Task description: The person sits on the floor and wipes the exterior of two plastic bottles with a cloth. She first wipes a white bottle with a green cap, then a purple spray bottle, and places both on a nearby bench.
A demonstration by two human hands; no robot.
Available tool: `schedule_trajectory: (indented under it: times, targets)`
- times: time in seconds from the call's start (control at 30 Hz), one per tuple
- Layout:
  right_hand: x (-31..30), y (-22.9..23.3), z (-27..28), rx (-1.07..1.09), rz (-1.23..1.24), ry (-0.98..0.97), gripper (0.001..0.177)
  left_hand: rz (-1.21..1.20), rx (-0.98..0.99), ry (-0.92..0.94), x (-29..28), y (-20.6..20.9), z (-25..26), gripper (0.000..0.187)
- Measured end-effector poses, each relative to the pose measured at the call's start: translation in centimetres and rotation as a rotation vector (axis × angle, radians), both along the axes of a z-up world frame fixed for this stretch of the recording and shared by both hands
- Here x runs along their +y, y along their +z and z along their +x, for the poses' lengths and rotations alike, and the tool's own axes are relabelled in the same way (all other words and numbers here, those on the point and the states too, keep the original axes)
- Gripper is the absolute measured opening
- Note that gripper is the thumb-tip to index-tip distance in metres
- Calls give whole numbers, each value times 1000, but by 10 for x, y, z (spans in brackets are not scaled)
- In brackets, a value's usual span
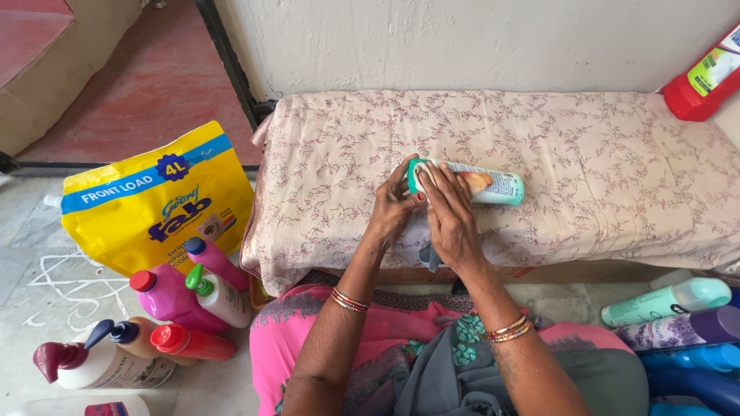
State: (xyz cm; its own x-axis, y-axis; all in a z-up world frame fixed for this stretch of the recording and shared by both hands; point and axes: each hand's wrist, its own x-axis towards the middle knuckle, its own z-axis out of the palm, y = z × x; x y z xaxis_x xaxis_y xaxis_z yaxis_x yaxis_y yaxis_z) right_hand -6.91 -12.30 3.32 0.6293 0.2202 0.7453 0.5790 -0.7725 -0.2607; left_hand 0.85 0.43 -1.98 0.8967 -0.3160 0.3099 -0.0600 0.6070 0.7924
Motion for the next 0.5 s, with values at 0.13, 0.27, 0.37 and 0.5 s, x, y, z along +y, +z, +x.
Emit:
schedule_trajectory:
  times: [0.13, 0.27, 0.37, 0.5]
  targets:
    - [-4, 11, 7, 59, 47, -13, 54, 0, 10, -18, 0, 4, -3, 83]
    - [-16, 9, 18, 95, 65, -17, 50, -10, 22, -26, 1, 8, -6, 81]
    - [-33, -2, 31, 100, 52, -71, 44, 0, 64, -17, 1, 12, -8, 79]
    - [-66, -17, 38, 142, 43, -126, 43, 22, 98, -5, 1, 19, -11, 78]
